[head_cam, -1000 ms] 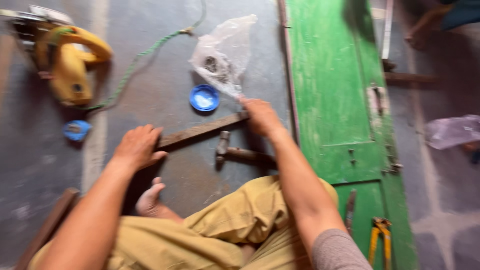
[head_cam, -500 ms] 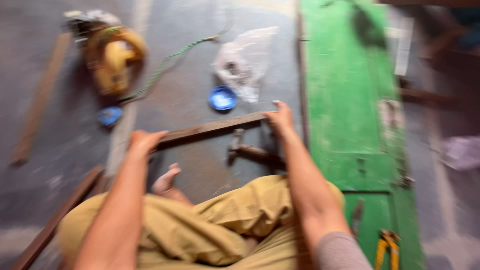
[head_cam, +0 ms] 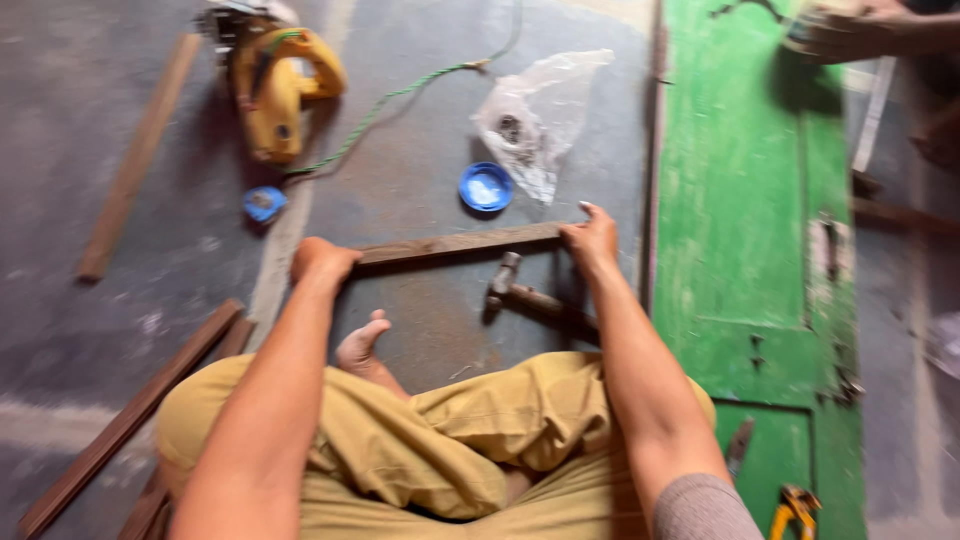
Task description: The person prepares wooden strips for assembly by applying glue from a container and using a hammer to drive small nails into the wood while working on a green door panel.
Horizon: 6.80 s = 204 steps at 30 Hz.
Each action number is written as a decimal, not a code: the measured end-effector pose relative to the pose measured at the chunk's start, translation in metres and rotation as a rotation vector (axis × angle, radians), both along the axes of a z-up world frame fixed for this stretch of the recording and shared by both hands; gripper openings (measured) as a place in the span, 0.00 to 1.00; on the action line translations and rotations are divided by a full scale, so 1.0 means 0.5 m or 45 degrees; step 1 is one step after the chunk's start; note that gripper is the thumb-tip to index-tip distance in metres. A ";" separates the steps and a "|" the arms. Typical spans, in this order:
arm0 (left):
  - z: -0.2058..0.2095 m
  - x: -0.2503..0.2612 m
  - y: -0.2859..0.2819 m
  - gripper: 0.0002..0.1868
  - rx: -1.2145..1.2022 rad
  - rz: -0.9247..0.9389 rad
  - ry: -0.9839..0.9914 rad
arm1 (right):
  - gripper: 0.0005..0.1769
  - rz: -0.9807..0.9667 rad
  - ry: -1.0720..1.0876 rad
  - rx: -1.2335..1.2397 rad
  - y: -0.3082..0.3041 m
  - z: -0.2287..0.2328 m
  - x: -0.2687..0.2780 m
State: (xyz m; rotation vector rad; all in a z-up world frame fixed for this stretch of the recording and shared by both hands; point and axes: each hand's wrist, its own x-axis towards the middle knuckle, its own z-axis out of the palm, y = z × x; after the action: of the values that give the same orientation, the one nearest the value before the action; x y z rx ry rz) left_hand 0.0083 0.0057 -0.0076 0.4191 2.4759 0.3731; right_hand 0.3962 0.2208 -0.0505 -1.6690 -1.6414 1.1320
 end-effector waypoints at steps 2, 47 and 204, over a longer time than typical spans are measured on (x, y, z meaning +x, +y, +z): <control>-0.007 -0.005 -0.006 0.30 -0.079 -0.072 0.040 | 0.39 0.008 -0.055 0.008 -0.010 0.005 -0.007; 0.044 -0.017 -0.016 0.19 -0.283 -0.930 0.386 | 0.36 0.847 -0.630 0.487 -0.053 0.115 -0.039; 0.009 0.458 0.232 0.07 1.425 -0.928 0.217 | 0.17 0.087 0.197 0.432 -0.177 0.283 0.241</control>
State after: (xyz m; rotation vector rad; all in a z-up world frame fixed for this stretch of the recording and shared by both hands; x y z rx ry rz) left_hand 0.2372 0.1217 -0.0032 1.7559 1.8240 1.3985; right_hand 0.5166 0.1323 0.0910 -1.2892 -1.6914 0.9265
